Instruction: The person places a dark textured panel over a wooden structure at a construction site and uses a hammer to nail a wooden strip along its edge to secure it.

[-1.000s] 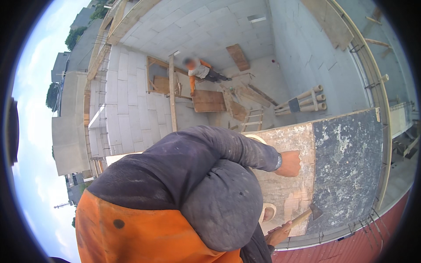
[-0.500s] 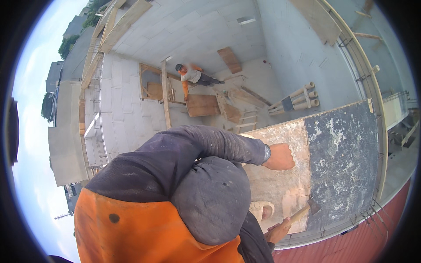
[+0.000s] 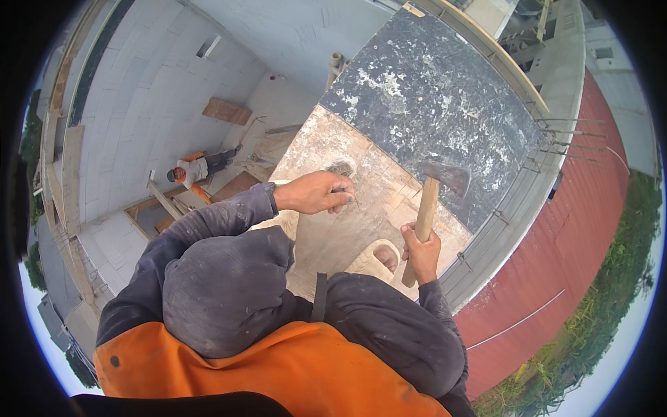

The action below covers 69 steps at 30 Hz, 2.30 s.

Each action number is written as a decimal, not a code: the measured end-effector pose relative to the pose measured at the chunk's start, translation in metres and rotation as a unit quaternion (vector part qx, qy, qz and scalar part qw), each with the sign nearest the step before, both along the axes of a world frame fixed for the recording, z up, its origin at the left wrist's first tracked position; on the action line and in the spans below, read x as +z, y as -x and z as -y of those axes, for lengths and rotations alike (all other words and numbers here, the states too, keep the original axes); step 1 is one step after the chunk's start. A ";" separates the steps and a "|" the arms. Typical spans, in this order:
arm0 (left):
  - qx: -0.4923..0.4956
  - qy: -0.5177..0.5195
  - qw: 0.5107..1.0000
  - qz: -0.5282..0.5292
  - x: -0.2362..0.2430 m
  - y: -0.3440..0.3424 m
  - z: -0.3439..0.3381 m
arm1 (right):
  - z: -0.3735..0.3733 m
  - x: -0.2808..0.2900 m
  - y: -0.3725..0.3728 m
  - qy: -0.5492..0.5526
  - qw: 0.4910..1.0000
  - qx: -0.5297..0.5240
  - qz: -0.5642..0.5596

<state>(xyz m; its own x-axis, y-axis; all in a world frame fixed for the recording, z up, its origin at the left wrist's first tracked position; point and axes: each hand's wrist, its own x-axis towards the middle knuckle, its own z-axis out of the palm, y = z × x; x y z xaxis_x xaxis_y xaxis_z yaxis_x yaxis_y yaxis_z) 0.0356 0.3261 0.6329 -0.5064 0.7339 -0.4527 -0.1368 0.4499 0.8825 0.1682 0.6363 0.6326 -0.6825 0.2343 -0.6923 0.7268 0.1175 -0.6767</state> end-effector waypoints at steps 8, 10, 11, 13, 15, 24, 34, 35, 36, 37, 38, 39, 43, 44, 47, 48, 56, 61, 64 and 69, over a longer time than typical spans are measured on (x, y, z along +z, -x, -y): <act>0.004 -0.059 0.976 0.208 -0.001 -0.009 -0.045 | 0.060 0.038 0.044 0.077 0.991 0.092 -0.061; 0.019 -0.068 0.966 0.248 -0.002 -0.008 -0.045 | 0.062 0.038 0.043 0.078 0.992 0.077 -0.062; 0.022 -0.080 0.959 0.272 -0.001 -0.009 -0.046 | 0.062 0.038 0.043 0.087 0.992 0.065 -0.062; 0.033 -0.099 0.951 0.289 -0.001 -0.012 -0.049 | 0.061 0.041 0.044 0.097 0.993 0.042 -0.055; 0.038 -0.117 0.945 0.304 -0.005 -0.008 -0.051 | 0.057 0.038 0.047 0.095 0.993 0.034 -0.067; 0.089 -0.189 0.871 0.444 -0.024 -0.020 -0.050 | 0.061 0.029 0.036 0.012 0.988 0.060 -0.145; 0.037 -0.253 0.839 0.481 -0.033 -0.023 -0.043 | 0.070 0.037 0.029 0.044 0.973 0.091 -0.209; 0.026 -0.256 0.839 0.480 -0.032 -0.022 -0.042 | 0.071 0.037 0.029 0.068 0.973 0.081 -0.206; 0.015 -0.260 0.839 0.479 -0.032 -0.020 -0.041 | 0.070 0.039 0.031 0.099 0.977 0.070 -0.176; 0.011 -0.249 0.844 0.475 -0.027 -0.018 -0.041 | 0.069 0.046 0.034 0.128 0.979 0.059 -0.146; 0.006 -0.239 0.849 0.472 -0.022 -0.017 -0.041 | 0.067 0.050 0.036 0.157 0.980 0.047 -0.115; 0.002 -0.228 0.854 0.468 -0.016 -0.015 -0.041 | 0.066 0.051 0.036 0.191 0.976 0.013 -0.103; -0.027 -0.173 0.906 0.385 0.002 -0.007 -0.047 | 0.061 0.047 0.038 0.252 0.963 -0.075 -0.065; -0.035 -0.165 0.915 0.368 0.004 -0.006 -0.048 | 0.061 0.045 0.037 0.249 0.963 -0.085 -0.057; -0.057 -0.136 0.934 0.325 0.006 -0.007 -0.051 | 0.060 0.043 0.035 0.232 0.969 -0.069 -0.053; -0.064 -0.126 0.940 0.312 0.006 -0.007 -0.051 | 0.061 0.044 0.035 0.219 0.971 -0.068 -0.060; -0.045 -0.164 0.899 0.404 0.005 -0.010 -0.050 | 0.048 0.046 0.038 0.215 0.971 -0.063 -0.082; 0.000 -0.181 0.877 0.446 0.003 -0.017 -0.051 | 0.055 0.052 0.041 0.195 0.977 -0.030 -0.076; 0.010 -0.165 0.879 0.447 0.007 -0.017 -0.055 | 0.059 0.053 0.042 0.179 0.981 -0.020 -0.073; 0.041 -0.146 0.884 0.441 -0.007 -0.026 -0.057 | 0.065 0.054 0.042 0.146 0.986 0.015 -0.083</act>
<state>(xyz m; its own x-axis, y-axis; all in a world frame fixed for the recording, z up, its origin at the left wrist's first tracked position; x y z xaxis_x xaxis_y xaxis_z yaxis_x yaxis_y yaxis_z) 0.0620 0.3833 0.6256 -0.1078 0.8617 -0.4958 -0.8521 0.1769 0.4927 0.1262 0.5709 0.6865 -0.7954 0.0196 -0.6058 0.6027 -0.0805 -0.7939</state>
